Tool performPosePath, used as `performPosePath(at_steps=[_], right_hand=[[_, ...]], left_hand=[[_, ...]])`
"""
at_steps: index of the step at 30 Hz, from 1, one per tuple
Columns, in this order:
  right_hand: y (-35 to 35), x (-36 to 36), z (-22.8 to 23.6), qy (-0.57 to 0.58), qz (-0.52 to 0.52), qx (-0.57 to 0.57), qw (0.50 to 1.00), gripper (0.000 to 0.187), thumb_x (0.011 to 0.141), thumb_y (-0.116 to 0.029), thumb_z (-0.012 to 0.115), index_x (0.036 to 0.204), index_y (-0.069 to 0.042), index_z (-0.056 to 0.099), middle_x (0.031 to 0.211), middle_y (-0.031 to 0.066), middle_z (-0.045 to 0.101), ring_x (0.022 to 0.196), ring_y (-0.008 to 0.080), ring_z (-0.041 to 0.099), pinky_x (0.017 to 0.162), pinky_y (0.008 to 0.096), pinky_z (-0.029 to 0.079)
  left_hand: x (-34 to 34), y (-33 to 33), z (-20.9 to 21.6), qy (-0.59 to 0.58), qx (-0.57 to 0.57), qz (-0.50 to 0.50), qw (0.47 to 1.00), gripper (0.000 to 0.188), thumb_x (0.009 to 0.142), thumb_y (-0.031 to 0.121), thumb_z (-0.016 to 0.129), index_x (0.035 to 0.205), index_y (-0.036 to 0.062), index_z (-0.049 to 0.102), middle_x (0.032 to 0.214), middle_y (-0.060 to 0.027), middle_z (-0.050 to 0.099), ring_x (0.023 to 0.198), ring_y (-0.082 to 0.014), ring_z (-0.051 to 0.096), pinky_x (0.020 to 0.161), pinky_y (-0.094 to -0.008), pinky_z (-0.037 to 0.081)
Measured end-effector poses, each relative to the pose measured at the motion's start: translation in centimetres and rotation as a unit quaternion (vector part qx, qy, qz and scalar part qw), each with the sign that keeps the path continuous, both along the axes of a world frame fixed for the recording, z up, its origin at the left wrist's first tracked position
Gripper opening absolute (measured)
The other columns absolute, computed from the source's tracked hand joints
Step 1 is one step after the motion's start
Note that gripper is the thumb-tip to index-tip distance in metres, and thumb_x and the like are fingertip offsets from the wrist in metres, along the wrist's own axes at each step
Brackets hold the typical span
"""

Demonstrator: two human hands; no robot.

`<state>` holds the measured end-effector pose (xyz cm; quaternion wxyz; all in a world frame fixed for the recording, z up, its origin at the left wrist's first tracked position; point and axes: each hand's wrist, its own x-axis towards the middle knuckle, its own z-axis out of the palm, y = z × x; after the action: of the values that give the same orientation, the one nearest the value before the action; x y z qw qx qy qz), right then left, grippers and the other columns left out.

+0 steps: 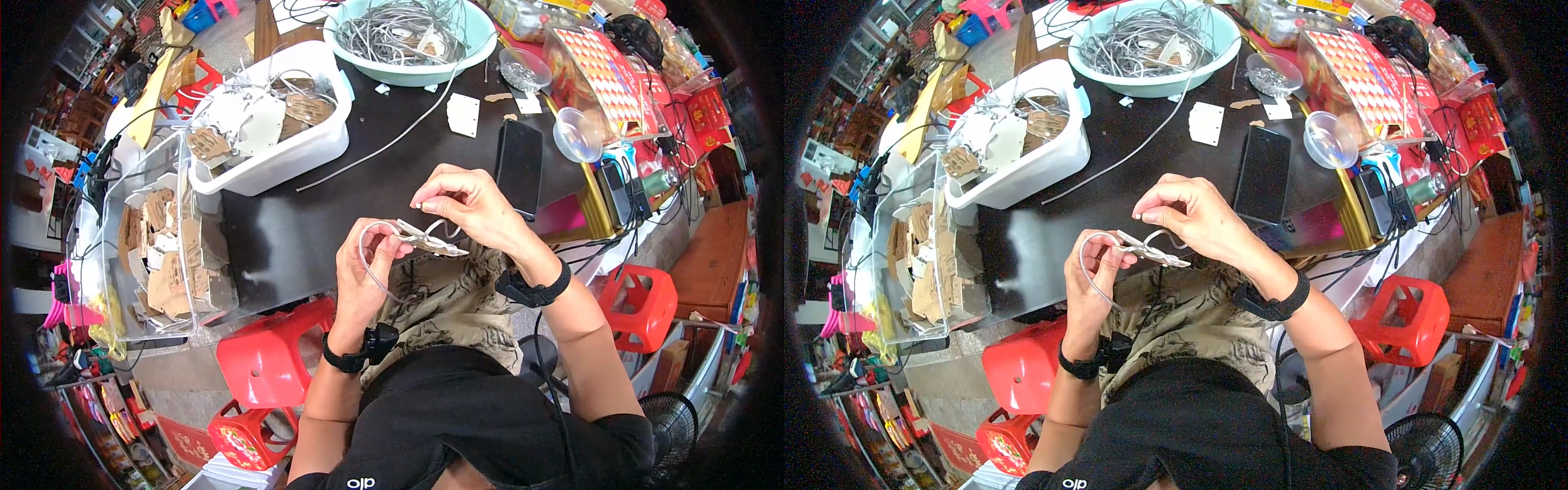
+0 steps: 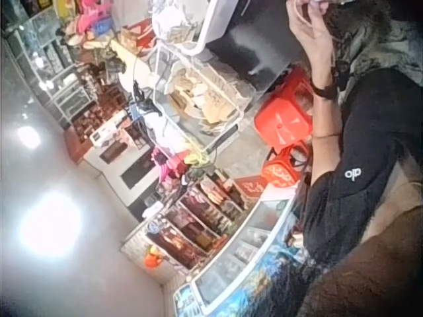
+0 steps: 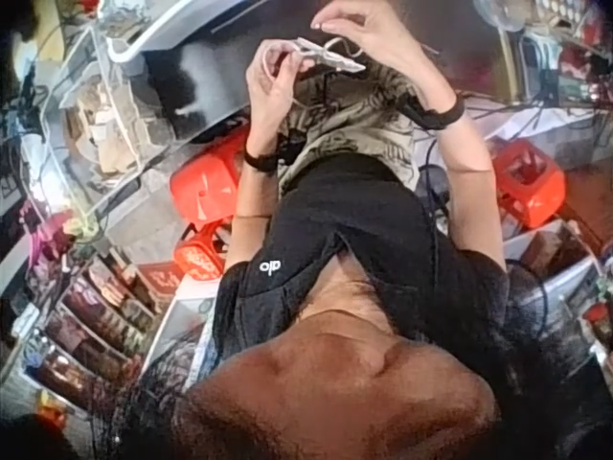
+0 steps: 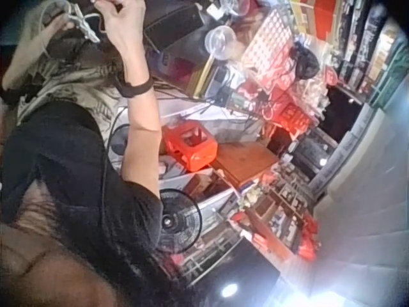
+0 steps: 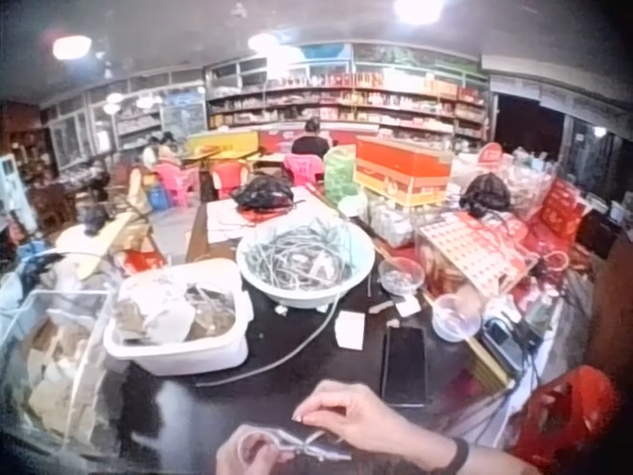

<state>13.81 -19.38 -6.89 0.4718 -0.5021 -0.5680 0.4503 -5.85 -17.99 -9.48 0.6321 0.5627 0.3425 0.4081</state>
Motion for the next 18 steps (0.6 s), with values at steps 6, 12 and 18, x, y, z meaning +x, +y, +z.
performPosePath(at_steps=[6,12,18], right_hand=[[0.0,0.5,0.4,-0.025,-0.013,0.005,1.0,0.008,0.086,-0.004,0.064,0.092,-0.001,0.069,0.083,0.0021,0.059,0.076,0.007,0.056,0.066,0.0221,0.044],[0.0,0.9,0.9,-0.056,-0.053,0.036,0.996,0.009,0.084,-0.006,0.066,0.091,-0.002,0.07,0.079,0.0036,0.061,0.07,0.0085,0.055,0.064,0.0243,0.044],[0.0,1.9,1.0,-0.066,-0.071,0.049,0.994,0.009,0.085,-0.006,0.065,0.091,-0.004,0.07,0.078,0.002,0.062,0.068,0.0073,0.053,0.062,0.0238,0.042]], left_hand=[[0.1,0.1,-0.3,-0.014,0.009,0.0,1.0,0.011,0.094,0.012,0.058,0.095,0.0025,0.052,0.092,-0.0064,0.06,0.075,-0.013,0.062,0.067,-0.0233,0.049],[0.0,0.2,-0.6,-0.005,0.015,0.011,1.0,0.01,0.094,0.009,0.057,0.096,0.0,0.053,0.089,-0.0062,0.06,0.075,-0.0127,0.064,0.066,-0.0233,0.051],[0.1,0.2,-0.5,0.007,0.01,0.017,1.0,0.009,0.094,0.008,0.056,0.095,0.0,0.052,0.086,-0.0058,0.06,0.074,-0.0116,0.063,0.065,-0.0223,0.05]])
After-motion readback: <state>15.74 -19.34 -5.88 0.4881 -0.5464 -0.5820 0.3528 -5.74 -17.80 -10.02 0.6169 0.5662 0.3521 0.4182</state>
